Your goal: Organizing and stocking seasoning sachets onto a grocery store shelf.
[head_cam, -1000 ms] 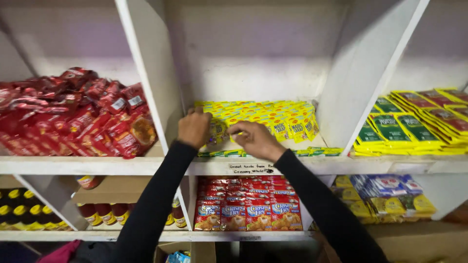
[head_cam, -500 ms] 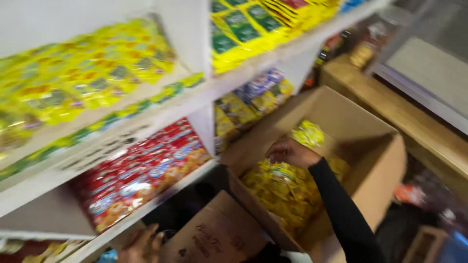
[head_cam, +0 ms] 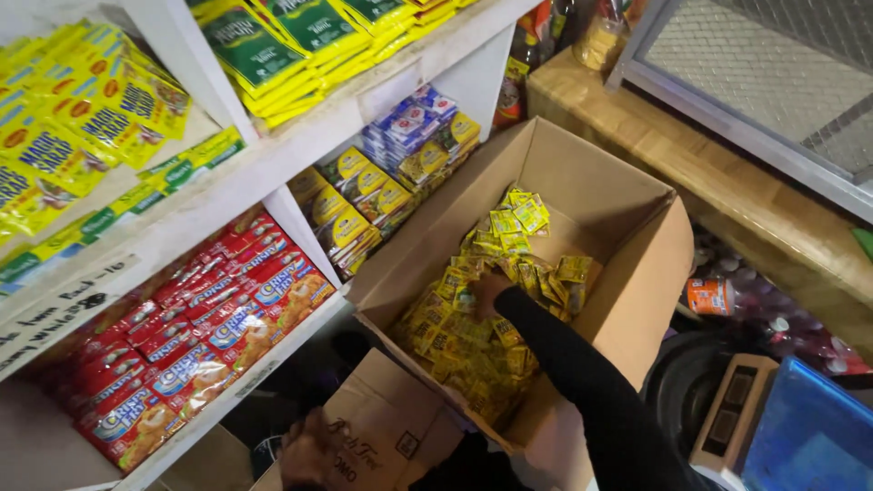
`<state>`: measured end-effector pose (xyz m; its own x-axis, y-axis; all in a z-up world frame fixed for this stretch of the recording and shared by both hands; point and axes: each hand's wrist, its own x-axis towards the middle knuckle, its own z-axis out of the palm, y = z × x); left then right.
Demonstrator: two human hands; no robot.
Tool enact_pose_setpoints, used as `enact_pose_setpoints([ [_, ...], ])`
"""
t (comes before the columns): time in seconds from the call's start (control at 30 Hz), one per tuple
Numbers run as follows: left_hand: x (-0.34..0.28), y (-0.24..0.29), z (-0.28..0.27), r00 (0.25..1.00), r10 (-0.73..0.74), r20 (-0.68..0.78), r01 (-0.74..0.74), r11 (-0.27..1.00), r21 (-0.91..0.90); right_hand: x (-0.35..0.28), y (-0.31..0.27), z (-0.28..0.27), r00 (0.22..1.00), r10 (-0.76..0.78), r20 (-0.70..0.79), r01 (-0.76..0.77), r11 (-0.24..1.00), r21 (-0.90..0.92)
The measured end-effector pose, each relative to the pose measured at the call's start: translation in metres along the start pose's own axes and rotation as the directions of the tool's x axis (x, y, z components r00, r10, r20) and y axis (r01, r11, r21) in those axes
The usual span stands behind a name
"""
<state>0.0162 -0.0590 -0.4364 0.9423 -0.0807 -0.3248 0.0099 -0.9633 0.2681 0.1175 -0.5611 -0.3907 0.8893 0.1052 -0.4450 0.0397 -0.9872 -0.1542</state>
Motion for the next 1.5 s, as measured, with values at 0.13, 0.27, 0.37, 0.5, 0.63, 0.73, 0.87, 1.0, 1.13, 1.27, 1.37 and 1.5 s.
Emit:
enact_pose_setpoints([
  [0.13,-0.014,0.010,-0.002,0.996,-0.078,0.033,0.079,0.997,-0.017,-0.018,-0.030,-0.021,0.992,0.109,0.058,-0.106,0.993,-0.044],
  [0.27,-0.023,0.018,0.005,0.996,-0.087,0.034,0.089,0.995,-0.042,0.004,-0.019,0.000,0.985,0.142,0.101,-0.140,0.990,-0.024],
  [0.37,-0.017,0.009,0.021,0.997,-0.066,0.034,0.068,0.996,-0.061,0.005,-0.021,0.000,0.984,0.108,0.142,-0.100,0.993,-0.058],
  [0.5,-0.023,0.008,0.026,0.999,-0.034,-0.015,0.033,0.994,-0.103,-0.009,-0.031,-0.011,0.987,0.118,0.108,-0.116,0.993,-0.025],
  [0.63,-0.032,0.011,0.019,0.999,-0.032,-0.032,0.029,0.995,-0.096,-0.007,-0.038,-0.006,0.987,0.141,0.078,-0.143,0.990,0.016],
  [0.73,-0.034,0.005,0.023,0.998,-0.021,-0.053,0.015,0.994,-0.107,0.021,-0.023,0.013,0.994,0.088,0.058,-0.088,0.996,0.009],
  [0.87,-0.028,-0.013,0.038,0.985,0.071,-0.155,-0.095,0.984,-0.151,0.035,-0.007,0.006,0.995,-0.075,-0.067,0.075,0.997,0.003],
  [1.0,-0.038,-0.002,0.012,0.934,0.114,-0.337,-0.181,0.968,-0.175,0.005,-0.028,-0.044,0.983,-0.121,-0.138,0.163,0.920,0.355],
  [1.13,-0.021,-0.006,-0.008,0.730,0.214,-0.650,-0.477,0.840,-0.260,-0.031,-0.055,-0.098,0.542,-0.566,-0.621,0.806,0.559,0.194],
  [1.27,-0.077,0.077,-0.142,0.652,0.071,-0.755,-0.495,0.794,-0.353,-0.104,-0.140,-0.163,0.728,-0.513,-0.455,0.686,0.545,0.483],
  [1.37,-0.127,0.124,-0.237,0.524,0.245,-0.816,-0.703,0.666,-0.251,-0.150,-0.204,-0.188,0.459,-0.663,-0.591,0.877,0.447,0.178],
  [1.5,-0.160,0.134,-0.304,0.404,0.413,-0.816,-0.761,0.646,-0.050,-0.196,-0.277,-0.223,0.301,-0.755,-0.582,0.927,0.374,-0.007],
])
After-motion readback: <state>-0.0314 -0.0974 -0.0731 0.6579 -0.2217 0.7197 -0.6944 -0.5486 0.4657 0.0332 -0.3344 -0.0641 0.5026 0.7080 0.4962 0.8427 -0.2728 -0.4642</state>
